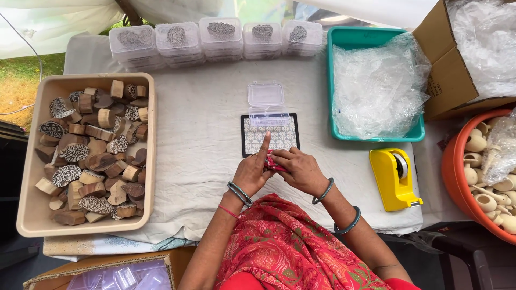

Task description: The person wipes a wooden stamp with a cloth, places it into a small plastic container, and then wraps the container in bubble wrap. They secure the bubble wrap using a tape dispenser and tape, repeating the wrapping process to ensure the item is fully covered.

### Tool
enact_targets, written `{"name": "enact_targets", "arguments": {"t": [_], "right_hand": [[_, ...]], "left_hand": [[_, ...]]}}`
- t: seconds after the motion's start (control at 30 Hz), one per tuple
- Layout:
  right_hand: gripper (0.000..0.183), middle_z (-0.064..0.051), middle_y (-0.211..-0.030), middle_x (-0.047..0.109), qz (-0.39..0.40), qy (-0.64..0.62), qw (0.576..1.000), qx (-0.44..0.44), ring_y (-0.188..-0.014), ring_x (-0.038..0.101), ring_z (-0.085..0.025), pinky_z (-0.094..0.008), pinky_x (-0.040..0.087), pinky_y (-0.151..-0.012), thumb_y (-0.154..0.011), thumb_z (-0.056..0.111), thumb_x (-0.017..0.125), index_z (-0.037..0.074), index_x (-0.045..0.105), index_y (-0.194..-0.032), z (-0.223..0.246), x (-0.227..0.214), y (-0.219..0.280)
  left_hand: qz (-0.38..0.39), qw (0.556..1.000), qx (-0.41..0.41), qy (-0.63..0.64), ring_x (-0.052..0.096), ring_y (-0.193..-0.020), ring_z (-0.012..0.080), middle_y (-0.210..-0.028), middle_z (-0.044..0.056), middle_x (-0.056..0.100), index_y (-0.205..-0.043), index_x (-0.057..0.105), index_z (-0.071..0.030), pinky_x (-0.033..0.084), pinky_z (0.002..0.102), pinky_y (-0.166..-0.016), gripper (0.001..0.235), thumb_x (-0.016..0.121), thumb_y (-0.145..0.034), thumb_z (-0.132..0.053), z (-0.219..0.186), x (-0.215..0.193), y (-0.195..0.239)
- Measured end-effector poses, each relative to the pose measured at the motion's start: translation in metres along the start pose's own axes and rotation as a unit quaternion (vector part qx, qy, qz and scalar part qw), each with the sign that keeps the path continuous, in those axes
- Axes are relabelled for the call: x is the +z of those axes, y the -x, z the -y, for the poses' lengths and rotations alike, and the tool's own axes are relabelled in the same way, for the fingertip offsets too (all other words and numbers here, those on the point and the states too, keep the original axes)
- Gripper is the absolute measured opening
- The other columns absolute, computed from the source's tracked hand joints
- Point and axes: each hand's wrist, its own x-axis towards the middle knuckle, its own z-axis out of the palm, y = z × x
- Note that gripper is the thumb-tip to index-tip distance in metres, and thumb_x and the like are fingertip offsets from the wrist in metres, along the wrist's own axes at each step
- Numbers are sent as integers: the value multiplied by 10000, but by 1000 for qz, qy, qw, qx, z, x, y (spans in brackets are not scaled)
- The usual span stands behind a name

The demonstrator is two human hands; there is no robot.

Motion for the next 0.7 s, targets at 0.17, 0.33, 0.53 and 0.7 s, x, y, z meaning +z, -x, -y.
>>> {"name": "enact_targets", "arguments": {"t": [0.17,0.33,0.53,0.7], "right_hand": [[252,-39,-1152,716,-11,24,977,212,-987,688,-255,-394,562,-840,-977,300,669,147,726,-1168,-93,39,33],[453,-30,-1188,689,27,206,929,307,-1071,630,-319,-479,537,-771,-856,434,726,191,696,-1237,-127,28,55],[840,-107,-1356,556,-82,-143,951,262,-1113,645,-250,-372,604,-877,-770,382,848,117,491,-1482,-46,52,8],[759,-177,-1276,621,-156,-72,975,139,-1061,673,-304,-398,592,-816,-782,266,845,54,539,-1444,-30,80,-22]], "left_hand": [[-33,974,-163,151,682,-695,214,-837,102,713,-1627,194,-152,586,353,-633,1029,841,-827,-193,34,29,3],[-136,839,-261,459,683,-711,85,-873,40,721,-1456,531,9,619,257,-591,655,792,-890,-189,102,73,6],[-130,787,-291,528,699,-683,107,-860,59,743,-1287,635,46,601,249,-588,480,783,-885,-172,116,104,-13],[-135,814,-259,502,661,-676,92,-823,52,725,-1251,665,53,519,229,-564,459,814,-901,-204,130,128,-26]]}}
